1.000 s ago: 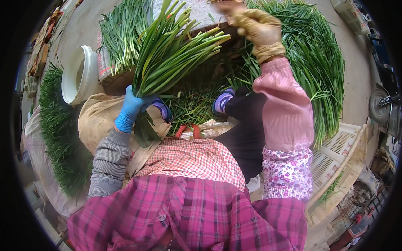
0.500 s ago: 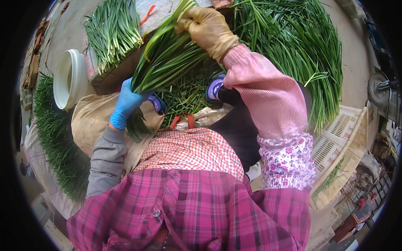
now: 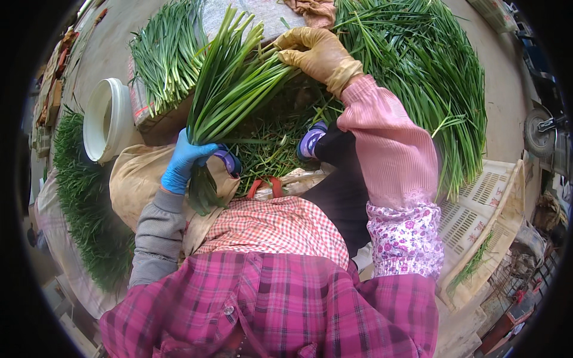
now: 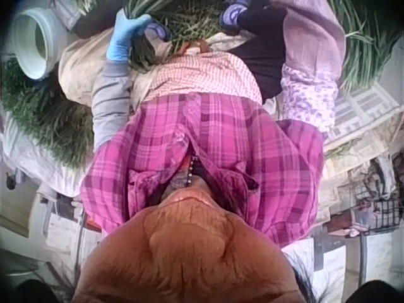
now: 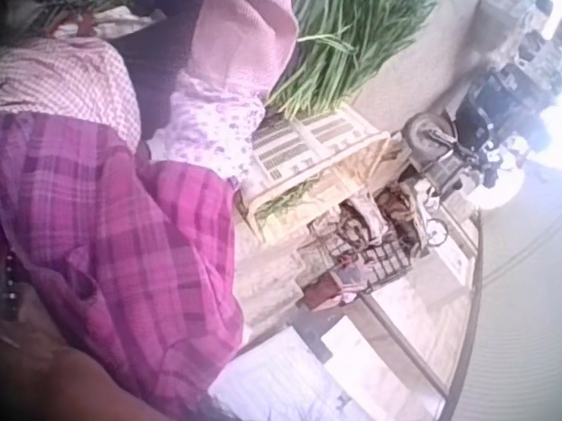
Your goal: The person gathers green leafy vegetables, aligns them into bunches, and secures each bunch with a red rubber band. The person places the tied bundles into a white bucket. The person repeats this process for multiple bunches.
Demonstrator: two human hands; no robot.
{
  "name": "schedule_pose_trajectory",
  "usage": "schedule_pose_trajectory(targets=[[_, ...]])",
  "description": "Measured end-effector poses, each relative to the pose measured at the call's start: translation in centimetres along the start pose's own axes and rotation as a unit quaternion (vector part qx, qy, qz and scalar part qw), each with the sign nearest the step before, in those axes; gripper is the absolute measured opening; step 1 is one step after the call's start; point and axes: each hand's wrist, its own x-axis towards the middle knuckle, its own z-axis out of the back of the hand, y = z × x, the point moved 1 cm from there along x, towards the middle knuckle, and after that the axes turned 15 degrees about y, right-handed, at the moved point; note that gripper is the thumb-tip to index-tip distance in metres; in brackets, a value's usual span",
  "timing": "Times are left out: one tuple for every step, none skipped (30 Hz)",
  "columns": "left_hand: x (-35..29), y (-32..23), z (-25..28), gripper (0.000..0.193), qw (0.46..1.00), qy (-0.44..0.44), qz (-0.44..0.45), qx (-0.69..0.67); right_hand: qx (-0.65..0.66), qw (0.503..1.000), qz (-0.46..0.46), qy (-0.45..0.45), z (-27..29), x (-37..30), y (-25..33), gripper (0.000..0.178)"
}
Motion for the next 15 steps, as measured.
schedule_pose_trajectory(targets=[[0.0,0.0,0.0,0.037,0.998,0.028,-0.030,-0.052,0.030,0.999,0.017,0.035,0.4,-0.6,1.2,0.024],[0.0,-0.2,0.0,0.038,0.991,0.055,-0.059,-0.103,0.038,0.999,0.007,0.028,0.5,-0.9,1.8,0.023],[0.0,-0.4,-0.3,0.039,0.980,0.081,-0.087,-0.157,0.047,0.999,-0.005,0.021,0.6,-1.3,2.0,0.022],[-0.5,-1.2,-1.3,0.036,0.977,0.030,-0.067,-0.200,0.041,0.999,-0.024,0.009,0.9,-1.4,1.8,0.020],[-0.4,-1.1,-1.5,0.035,0.984,-0.001,-0.043,-0.174,0.032,0.999,-0.019,-0.010,1.4,-1.4,1.3,0.017],[-0.4,-1.1,-1.4,0.033,0.989,-0.035,-0.020,-0.145,0.008,0.999,-0.025,-0.036,2.0,-1.4,1.4,0.017],[0.0,-1.1,-1.2,0.031,0.991,-0.061,-0.001,-0.116,-0.024,0.997,-0.032,-0.066,3.2,-1.5,1.5,0.016],[0.0,-0.6,-0.5,0.030,0.990,-0.046,-0.014,-0.130,-0.047,0.990,-0.013,-0.135,5.5,-1.6,-0.1,0.015],[0.2,-0.1,-0.4,0.030,0.990,-0.049,-0.027,-0.129,-0.069,0.977,0.007,-0.203,6.0,-1.6,0.1,0.014],[0.3,0.4,-0.3,0.030,0.990,-0.051,-0.039,-0.128,-0.070,0.986,0.037,-0.148,5.9,-1.6,0.1,0.016],[0.4,0.6,-0.2,0.030,0.989,-0.054,-0.052,-0.126,-0.070,0.991,0.067,-0.092,5.5,-1.8,0.2,0.019],[0.4,0.8,0.0,0.031,0.991,-0.050,-0.034,-0.121,-0.070,0.992,0.094,-0.034,4.4,-1.9,1.4,0.022],[0.5,0.8,-0.1,0.030,0.992,-0.039,-0.033,-0.113,-0.031,0.998,0.012,0.059,3.1,-2.1,2.5,0.026],[0.6,0.7,-0.3,0.030,0.994,-0.028,-0.033,-0.105,-0.044,0.992,0.020,0.120,2.3,-1.6,1.0,0.031],[0.5,0.6,-0.3,0.029,0.995,-0.019,-0.033,-0.097,-0.155,0.978,0.023,0.136,1.0,-1.3,1.0,0.031]])
